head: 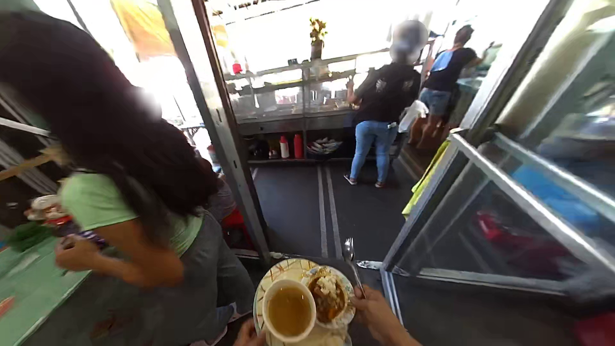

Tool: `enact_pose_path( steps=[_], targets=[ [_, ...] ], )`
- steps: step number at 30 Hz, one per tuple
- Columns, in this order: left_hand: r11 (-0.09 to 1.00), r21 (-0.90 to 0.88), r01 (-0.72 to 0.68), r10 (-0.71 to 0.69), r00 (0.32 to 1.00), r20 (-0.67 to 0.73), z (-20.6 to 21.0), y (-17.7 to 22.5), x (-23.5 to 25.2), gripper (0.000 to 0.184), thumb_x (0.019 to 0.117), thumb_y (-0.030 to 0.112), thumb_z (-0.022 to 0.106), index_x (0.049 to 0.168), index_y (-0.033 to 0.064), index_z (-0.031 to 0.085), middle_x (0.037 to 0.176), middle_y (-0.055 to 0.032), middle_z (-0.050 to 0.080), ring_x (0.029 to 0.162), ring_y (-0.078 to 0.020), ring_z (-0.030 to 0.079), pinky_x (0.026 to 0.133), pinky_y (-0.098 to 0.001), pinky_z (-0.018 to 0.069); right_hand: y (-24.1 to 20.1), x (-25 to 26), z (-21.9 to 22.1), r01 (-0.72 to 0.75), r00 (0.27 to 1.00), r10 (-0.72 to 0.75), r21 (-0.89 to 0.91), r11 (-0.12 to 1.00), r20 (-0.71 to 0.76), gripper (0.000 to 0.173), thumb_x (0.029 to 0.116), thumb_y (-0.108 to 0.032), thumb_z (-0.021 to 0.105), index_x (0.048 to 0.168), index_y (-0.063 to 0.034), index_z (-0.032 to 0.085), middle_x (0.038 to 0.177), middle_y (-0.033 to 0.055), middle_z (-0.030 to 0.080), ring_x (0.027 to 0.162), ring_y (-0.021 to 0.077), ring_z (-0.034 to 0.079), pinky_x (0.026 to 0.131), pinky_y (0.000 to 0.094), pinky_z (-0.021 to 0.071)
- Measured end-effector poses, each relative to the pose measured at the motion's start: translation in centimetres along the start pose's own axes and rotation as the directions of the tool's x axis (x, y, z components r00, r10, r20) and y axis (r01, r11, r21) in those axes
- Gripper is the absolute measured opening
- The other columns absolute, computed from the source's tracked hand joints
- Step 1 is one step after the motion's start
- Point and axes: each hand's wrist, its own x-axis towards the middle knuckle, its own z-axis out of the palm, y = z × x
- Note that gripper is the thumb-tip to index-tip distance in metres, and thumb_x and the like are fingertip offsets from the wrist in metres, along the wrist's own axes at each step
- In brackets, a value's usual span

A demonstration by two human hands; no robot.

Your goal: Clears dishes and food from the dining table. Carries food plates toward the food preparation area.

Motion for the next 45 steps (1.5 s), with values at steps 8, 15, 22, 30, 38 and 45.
enact_pose_path(
  steps=[8,15,22,30,38,45],
  targets=[
    [0.944,-0.316,0.097,-0.12,0.991,-0.056,15.3,7.0,21.6,0.03,0.1105,0.007,0.036,0.14,0.0063,0.037,0.109,-0.0168,0.068,0.089,-0.0289,0.073,0.073,-0.0461,0.0626,-10.9,20.5,-2.4,0.078,0.993,-0.074,0.042,0.996,-0.09,0.011,0.0969,0.008,0.051,0.093,-0.0017,0.048,0.078,0.0078,0.059,0.065,0.018,0.064,0.062,0.0375,0.06],
    [0.969,-0.244,0.024,-0.052,0.993,-0.107,25.0,14.1,39.8,0.04,0.111,0.009,0.03,0.15,0.003,0.025,0.113,-0.0117,0.058,0.093,-0.0146,0.066,0.082,-0.0383,0.0582,-19.4,38.0,-2.1,0.126,0.972,-0.125,-0.006,0.992,-0.198,0.011,0.0899,0.011,0.056,0.093,0.0011,0.051,0.078,0.0091,0.058,0.066,0.0191,0.062,0.061,0.0397,0.0581],
    [0.962,-0.274,-0.009,0.004,1.0,-0.021,32.1,19.7,59.9,0.03,0.1086,0.004,0.032,0.138,-0.0018,0.034,0.098,-0.0067,0.06,0.08,-0.0094,0.066,0.076,-0.0338,0.0598,-26.8,55.0,-0.5,0.175,0.932,-0.17,-0.016,0.985,-0.321,0.017,0.0886,0.013,0.056,0.1,0.0019,0.05,0.08,0.007,0.057,0.067,0.0161,0.062,0.063,0.0376,0.0583],
    [0.974,-0.226,0.031,-0.048,0.996,-0.069,40.9,26.6,77.6,0.029,0.1108,0.008,0.033,0.136,-0.0034,0.04,0.098,-0.0112,0.06,0.081,-0.0138,0.065,0.076,-0.0351,0.0579,-35.0,73.0,0.3,0.158,0.915,-0.116,0.079,0.984,-0.386,0.029,0.0912,0.012,0.054,0.118,0.0055,0.048,0.089,0.0092,0.053,0.07,0.0143,0.059,0.061,0.0325,0.0545],
    [0.952,-0.306,-0.022,-0.026,0.988,-0.151,47.9,24.0,98.5,0.027,0.1105,0.008,0.034,0.133,-0.0026,0.044,0.101,-0.0146,0.063,0.085,-0.0196,0.067,0.076,-0.0397,0.0592,-37.1,96.2,-2.7,0.106,0.977,-0.067,0.193,0.975,-0.202,0.023,0.0992,0.009,0.048,0.122,0.0054,0.051,0.093,0.0131,0.064,0.075,0.0179,0.068,0.066,0.035,0.0612],
    [0.965,-0.262,0.013,-0.075,0.971,-0.226,54.9,25.5,116.2,0.026,0.1102,0.007,0.032,0.133,-0.0027,0.039,0.096,-0.0096,0.058,0.079,-0.0123,0.063,0.075,-0.0354,0.058,-41.7,116.0,-4.2,-0.05,0.981,0.099,0.273,0.961,-0.168,0.021,0.1042,0.004,0.042,0.124,0.0061,0.049,0.095,0.0183,0.068,0.078,0.0244,0.072,0.068,0.0405,0.063]
  ],
)
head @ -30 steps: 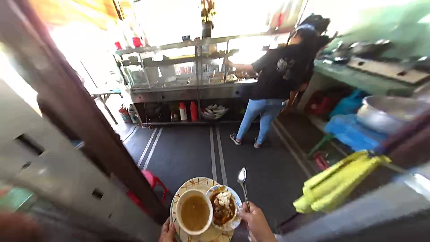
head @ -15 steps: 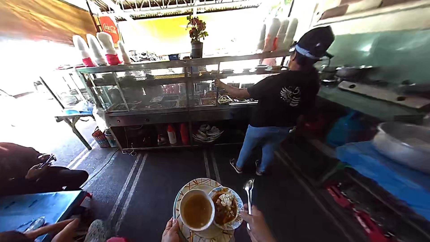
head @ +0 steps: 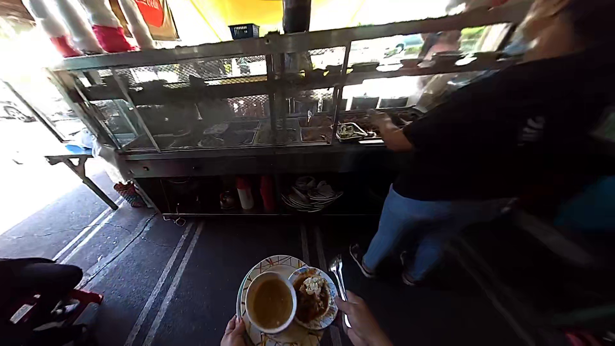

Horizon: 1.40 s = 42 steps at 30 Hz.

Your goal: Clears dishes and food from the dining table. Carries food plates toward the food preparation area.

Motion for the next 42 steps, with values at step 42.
enact_pose_path(
  steps=[42],
  targets=[
    [0.967,0.229,0.107,-0.125,0.99,0.062,39.1,-17.8,71.0,0.027,0.1096,0.008,0.031,0.134,-0.0002,0.041,0.104,-0.0095,0.062,0.09,-0.0145,0.067,0.08,-0.0374,0.0597,-12.3,65.1,-2.8,0.072,0.867,0.061,0.245,0.967,-0.494,0.024,0.1057,-0.001,0.034,0.126,-0.003,0.046,0.088,0.0109,0.071,0.071,0.0225,0.074,0.062,0.0415,0.0647]
  ],
)
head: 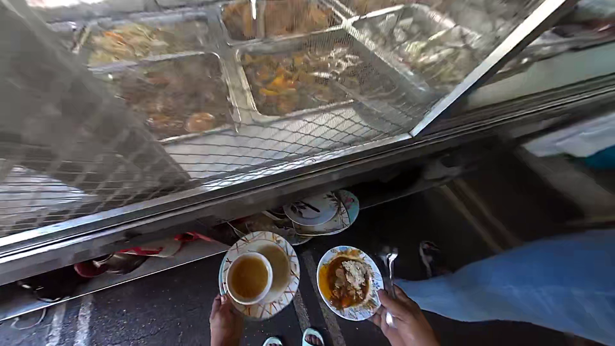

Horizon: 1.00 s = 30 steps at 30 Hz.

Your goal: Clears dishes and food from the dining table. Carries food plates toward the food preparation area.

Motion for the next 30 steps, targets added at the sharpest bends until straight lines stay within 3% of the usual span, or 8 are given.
enact_pose_path(
  steps=[12,15,17,20,24,26,28,30],
  targets=[
    [0.927,0.373,0.045,0.1,0.927,-0.362,16.5,-2.4,5.4,0.045,0.1126,0.024,0.038,0.143,-0.009,0.043,0.128,-0.0309,0.057,0.111,-0.0356,0.06,0.096,-0.0478,0.0496,2.2,-0.4,-7.6,-0.003,0.995,-0.006,-0.083,0.997,-0.1,0.02,0.1039,0.0,0.035,0.113,-0.0087,0.051,0.083,0.0019,0.073,0.071,0.0165,0.074,0.066,0.0389,0.0649],
    [0.902,0.422,0.095,0.066,0.934,-0.351,19.1,-2.5,7.8,0.071,0.1097,0.043,0.042,0.158,-0.0057,0.022,0.158,-0.0336,0.032,0.144,-0.0434,0.039,0.115,-0.0518,0.0385,2.4,-0.3,-7.7,-0.018,0.993,0.012,-0.048,0.999,-0.116,0.02,0.1047,0.0,0.035,0.114,-0.0075,0.05,0.084,0.0047,0.074,0.07,0.0189,0.074,0.065,0.0409,0.0654],
    [0.852,0.51,0.117,0.056,0.949,-0.31,19.3,-2.2,10.0,0.08,0.1082,0.052,0.039,0.16,-0.0039,0.015,0.164,-0.0336,0.017,0.15,-0.0461,0.026,0.119,-0.054,0.0324,2.6,-0.1,-7.4,-0.031,0.99,0.025,-0.045,0.998,-0.137,0.019,0.1048,0.0,0.035,0.115,-0.0066,0.05,0.084,0.0059,0.073,0.07,0.0198,0.074,0.065,0.0413,0.0655],
    [0.812,0.561,0.159,-0.031,0.973,-0.23,16.2,-1.3,13.0,0.083,0.1058,0.06,0.039,0.158,-0.0027,0.023,0.16,-0.0345,0.025,0.145,-0.0492,0.033,0.114,-0.0622,0.0345,3.4,0.3,-7.0,-0.042,0.992,0.037,-0.038,0.998,-0.124,0.019,0.1048,0.001,0.036,0.114,-0.0058,0.051,0.083,0.0073,0.073,0.069,0.0209,0.074,0.064,0.0416,0.0653],
    [0.778,0.624,0.077,-0.116,0.993,0.023,11.9,1.3,7.0,0.066,0.1083,0.034,0.051,0.156,-0.0058,0.027,0.16,-0.0317,0.028,0.146,-0.0446,0.033,0.116,-0.0602,0.0334,4.6,1.4,-4.6,-0.053,0.998,0.051,-0.043,0.998,-0.042,0.022,0.1042,0.0,0.036,0.122,-0.0043,0.05,0.089,0.008,0.072,0.073,0.0212,0.074,0.065,0.0412,0.065],
    [0.784,0.6,0.158,-0.34,0.919,0.202,10.1,1.6,1.3,0.058,0.107,0.031,0.052,0.153,0.0008,0.036,0.153,-0.0219,0.044,0.138,-0.0343,0.048,0.108,-0.0559,0.0443,6.0,2.3,-3.1,-0.073,0.997,0.074,-0.046,0.996,0.027,0.025,0.1027,-0.002,0.038,0.126,-0.0024,0.048,0.092,0.0106,0.072,0.076,0.0225,0.074,0.067,0.0419,0.0645],
    [0.793,0.545,0.272,-0.547,0.712,0.441,7.9,1.2,-2.7,0.06,0.1043,0.037,0.05,0.151,0.0017,0.037,0.144,-0.018,0.056,0.126,-0.0316,0.06,0.098,-0.0528,0.0548,7.3,3.1,-1.1,-0.111,0.99,0.116,-0.058,0.992,0.086,0.03,0.1017,-0.003,0.04,0.13,0.0001,0.047,0.096,0.0147,0.071,0.079,0.0252,0.074,0.068,0.0434,0.0644],
    [0.838,0.452,0.307,-0.535,0.624,0.57,6.4,0.7,-4.9,0.06,0.0992,0.027,0.057,0.149,-0.0017,0.039,0.131,-0.0192,0.065,0.111,-0.032,0.069,0.089,-0.0505,0.0613,8.3,3.8,1.1,-0.151,0.976,0.165,-0.102,0.983,0.142,0.031,0.1011,-0.005,0.042,0.131,0.0013,0.047,0.099,0.0171,0.071,0.081,0.0269,0.074,0.07,0.0441,0.0643]
  ],
)
